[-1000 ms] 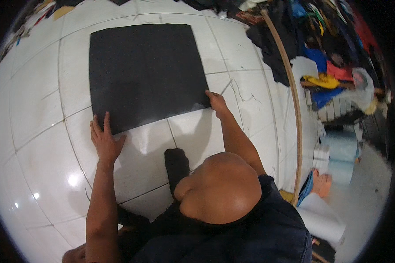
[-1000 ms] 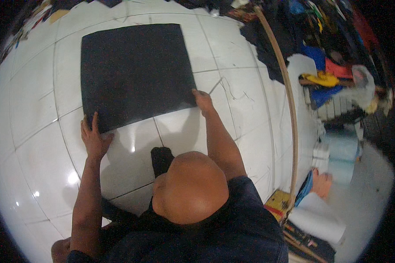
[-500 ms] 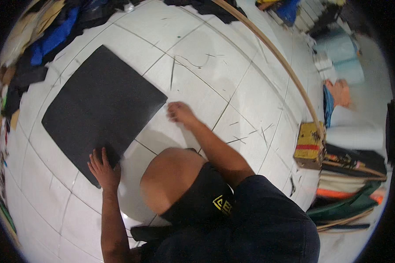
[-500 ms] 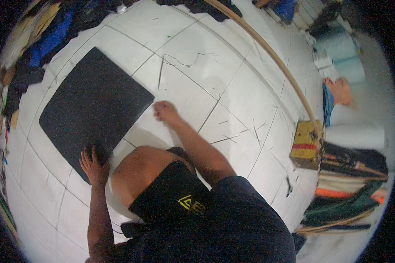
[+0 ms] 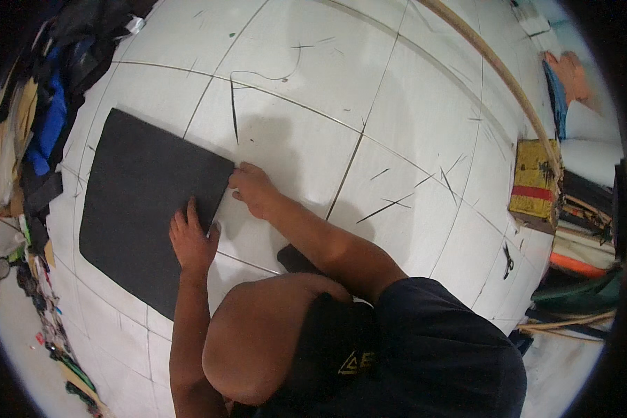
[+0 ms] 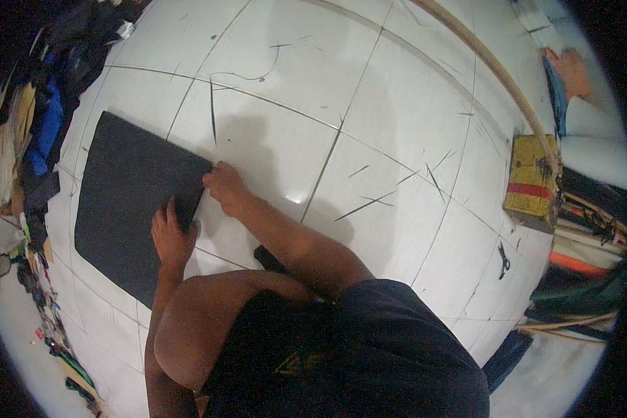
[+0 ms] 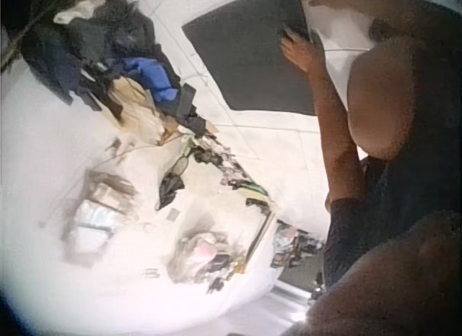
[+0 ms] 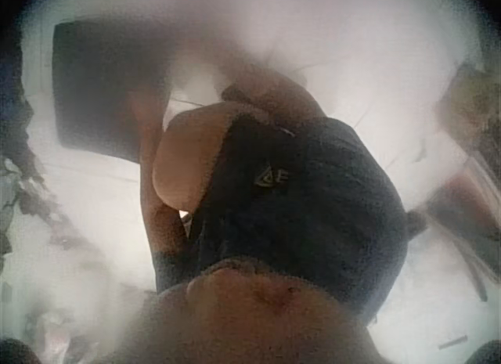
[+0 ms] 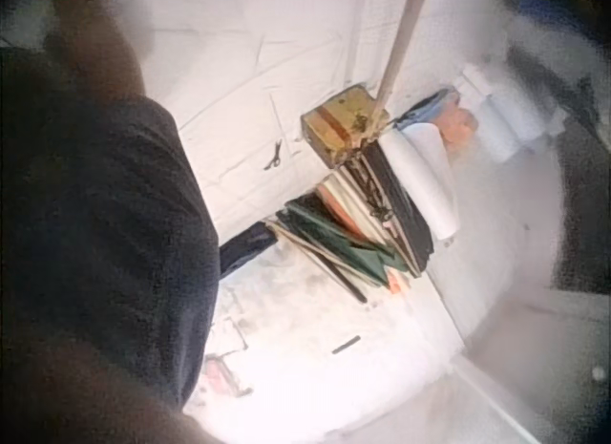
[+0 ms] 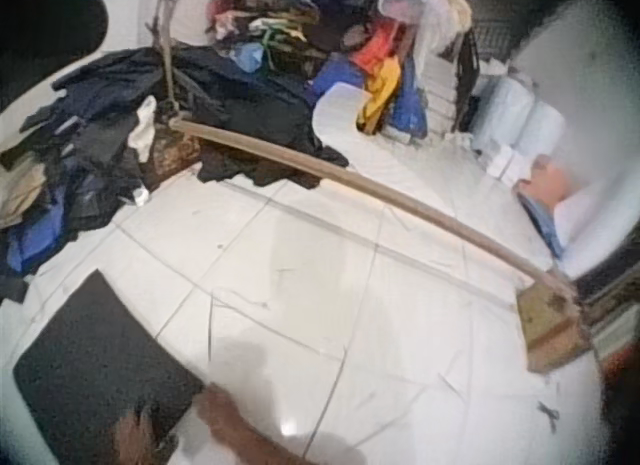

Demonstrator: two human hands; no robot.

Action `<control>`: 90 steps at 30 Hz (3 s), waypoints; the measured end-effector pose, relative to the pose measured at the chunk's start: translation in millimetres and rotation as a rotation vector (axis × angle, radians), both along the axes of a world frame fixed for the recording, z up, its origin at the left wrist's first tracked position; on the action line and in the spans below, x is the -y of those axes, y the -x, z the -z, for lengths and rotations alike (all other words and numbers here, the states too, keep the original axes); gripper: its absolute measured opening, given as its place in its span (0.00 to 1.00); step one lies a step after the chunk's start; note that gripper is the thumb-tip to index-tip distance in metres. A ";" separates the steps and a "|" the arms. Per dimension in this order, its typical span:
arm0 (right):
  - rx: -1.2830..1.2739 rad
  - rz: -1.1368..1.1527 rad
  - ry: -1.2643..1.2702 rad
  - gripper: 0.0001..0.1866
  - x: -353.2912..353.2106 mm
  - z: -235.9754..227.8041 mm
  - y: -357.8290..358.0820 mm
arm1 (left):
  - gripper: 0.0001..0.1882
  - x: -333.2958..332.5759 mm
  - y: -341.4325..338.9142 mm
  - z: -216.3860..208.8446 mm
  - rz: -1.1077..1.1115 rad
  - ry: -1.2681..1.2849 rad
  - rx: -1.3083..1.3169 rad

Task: The person folds a large black sheet of material on the floor and stacks it with other folded pieces. Then the person sweeps the tiled floor with a broom, moving debris toward a corner.

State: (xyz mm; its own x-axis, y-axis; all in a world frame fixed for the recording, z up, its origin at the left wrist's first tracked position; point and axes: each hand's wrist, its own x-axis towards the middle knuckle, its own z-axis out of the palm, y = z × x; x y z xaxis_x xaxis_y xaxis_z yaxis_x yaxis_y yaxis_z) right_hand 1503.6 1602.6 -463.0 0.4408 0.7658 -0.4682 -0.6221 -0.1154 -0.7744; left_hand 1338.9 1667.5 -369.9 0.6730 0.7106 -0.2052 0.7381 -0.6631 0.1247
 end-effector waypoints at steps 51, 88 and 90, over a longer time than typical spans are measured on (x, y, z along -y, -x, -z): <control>0.682 -0.169 -0.033 0.35 -30.0 -64.7 33.7 | 0.34 -92.7 -42.3 -43.4 -0.207 0.757 0.590; 1.037 -0.147 0.450 0.44 -22.0 -62.3 5.7 | 0.22 -64.4 -35.7 -9.5 -0.505 0.710 0.684; 1.100 -0.221 0.436 0.42 -21.1 -58.3 0.5 | 0.21 -64.7 -39.5 -10.1 -0.490 0.668 0.659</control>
